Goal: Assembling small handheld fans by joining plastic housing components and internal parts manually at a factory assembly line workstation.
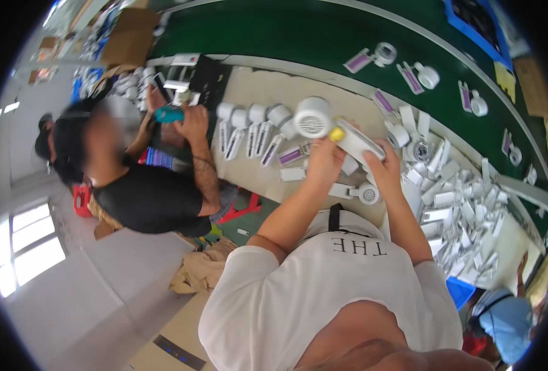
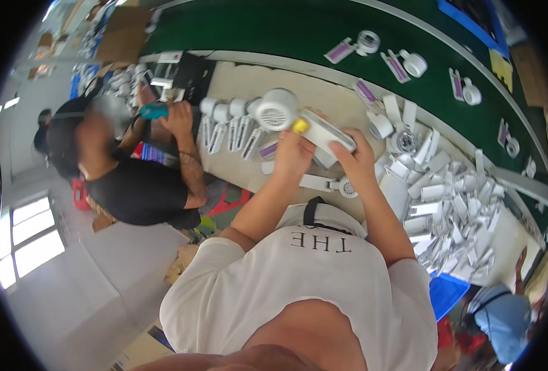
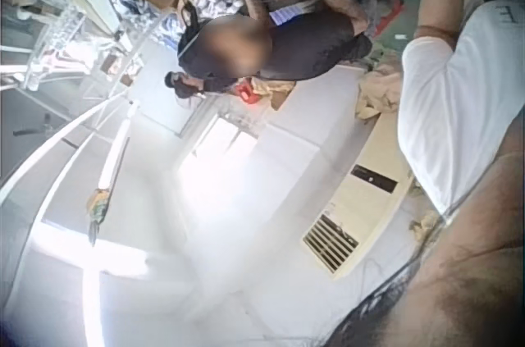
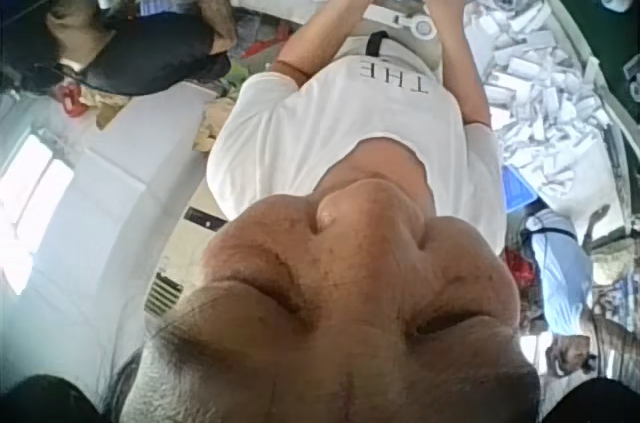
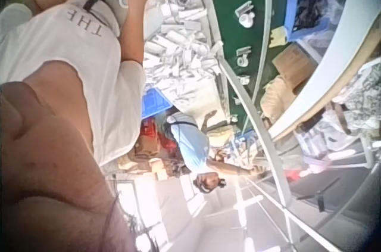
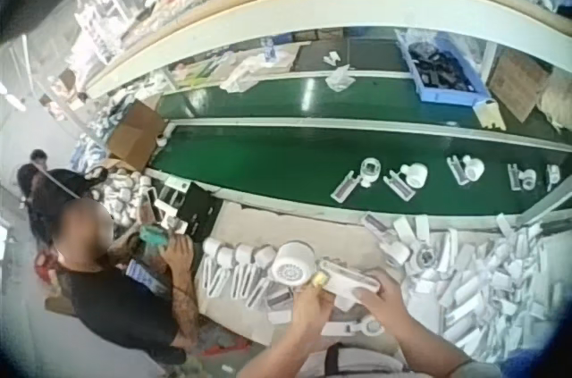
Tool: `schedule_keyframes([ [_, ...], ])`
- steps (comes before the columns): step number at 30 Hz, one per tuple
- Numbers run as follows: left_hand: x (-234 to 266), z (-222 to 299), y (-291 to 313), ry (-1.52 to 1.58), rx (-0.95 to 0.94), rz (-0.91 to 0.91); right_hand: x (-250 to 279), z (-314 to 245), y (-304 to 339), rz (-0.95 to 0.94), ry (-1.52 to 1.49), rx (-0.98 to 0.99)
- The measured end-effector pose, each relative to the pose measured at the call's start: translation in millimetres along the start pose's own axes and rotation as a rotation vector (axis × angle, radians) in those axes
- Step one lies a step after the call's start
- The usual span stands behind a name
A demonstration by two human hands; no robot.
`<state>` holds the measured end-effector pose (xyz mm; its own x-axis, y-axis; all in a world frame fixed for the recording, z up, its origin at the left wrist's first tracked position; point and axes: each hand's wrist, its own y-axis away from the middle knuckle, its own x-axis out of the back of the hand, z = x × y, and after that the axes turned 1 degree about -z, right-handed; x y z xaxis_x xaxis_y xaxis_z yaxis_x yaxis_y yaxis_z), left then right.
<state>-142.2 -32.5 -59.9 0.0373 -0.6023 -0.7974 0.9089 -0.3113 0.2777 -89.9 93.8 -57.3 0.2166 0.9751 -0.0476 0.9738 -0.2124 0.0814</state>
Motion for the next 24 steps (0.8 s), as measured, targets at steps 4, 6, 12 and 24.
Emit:
schedule_keyframes([
  [4,4.9,19.2,-19.9,0.129,-0.055,-0.149,-2.6,-28.6,-24.3,-0.104,0.258,0.089],
  [6,2.4,23.2,-22.1,0.129,-0.046,-0.136,-4.7,-33.5,-23.5,-0.083,0.225,0.032],
  [12,-8.5,23.3,-15.6,0.185,-0.028,-0.148,-3.3,-41.7,-10.1,-0.012,0.223,0.073],
  [24,-22.4,23.1,8.1,-0.154,0.070,-0.014,26.7,-43.6,38.2,0.117,-0.314,0.374],
])
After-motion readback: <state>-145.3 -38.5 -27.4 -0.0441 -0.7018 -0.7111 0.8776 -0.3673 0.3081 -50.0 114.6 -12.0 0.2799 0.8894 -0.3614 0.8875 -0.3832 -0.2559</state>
